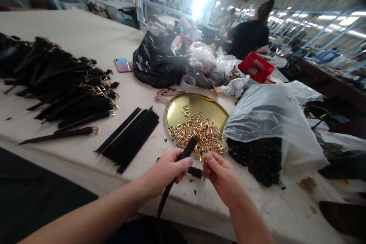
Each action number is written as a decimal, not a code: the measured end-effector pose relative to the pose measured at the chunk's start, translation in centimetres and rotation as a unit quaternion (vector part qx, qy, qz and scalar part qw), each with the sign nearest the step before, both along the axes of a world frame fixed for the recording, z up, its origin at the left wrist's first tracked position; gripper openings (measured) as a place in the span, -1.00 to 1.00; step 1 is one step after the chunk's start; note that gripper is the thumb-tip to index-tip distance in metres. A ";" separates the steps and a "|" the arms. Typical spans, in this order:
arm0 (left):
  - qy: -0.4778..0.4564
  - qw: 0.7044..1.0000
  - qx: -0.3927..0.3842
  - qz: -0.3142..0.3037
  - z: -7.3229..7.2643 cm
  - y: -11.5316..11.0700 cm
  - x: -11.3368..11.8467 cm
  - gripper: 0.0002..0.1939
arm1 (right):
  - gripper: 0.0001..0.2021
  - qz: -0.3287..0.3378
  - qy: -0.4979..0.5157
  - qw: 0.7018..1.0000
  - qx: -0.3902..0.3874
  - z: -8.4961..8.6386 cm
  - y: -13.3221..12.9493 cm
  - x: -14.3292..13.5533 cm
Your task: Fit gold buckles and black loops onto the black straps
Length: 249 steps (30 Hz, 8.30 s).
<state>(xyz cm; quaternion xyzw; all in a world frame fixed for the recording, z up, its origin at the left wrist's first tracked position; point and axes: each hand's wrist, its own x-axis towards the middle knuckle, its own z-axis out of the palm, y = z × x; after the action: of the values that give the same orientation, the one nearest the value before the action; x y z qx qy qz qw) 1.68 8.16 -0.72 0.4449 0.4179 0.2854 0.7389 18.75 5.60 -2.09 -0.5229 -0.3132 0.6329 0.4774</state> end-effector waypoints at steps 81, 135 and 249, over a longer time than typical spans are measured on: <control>0.119 0.978 0.011 -0.169 -0.6 -5.5 0.2 -0.88 | -0.73 -0.155 -0.166 0.973 0.040 -1.9 -8.8 -4.5; 0.217 0.939 0.141 -0.226 -0.9 -3.4 0.3 -0.78 | -0.94 -0.071 -0.340 0.918 0.193 -1.7 -8.4 -2.9; 0.206 0.934 0.256 -0.138 -0.8 -7.1 0.2 -0.77 | -0.79 -0.210 0.112 0.971 0.010 -2.2 -10.1 -4.1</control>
<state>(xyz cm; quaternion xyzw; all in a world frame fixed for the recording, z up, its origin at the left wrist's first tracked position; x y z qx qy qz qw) 1.90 1.01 -1.54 0.7215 0.4082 0.1804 0.5294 14.64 -4.49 -4.32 -0.4983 -0.1473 0.5699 0.6366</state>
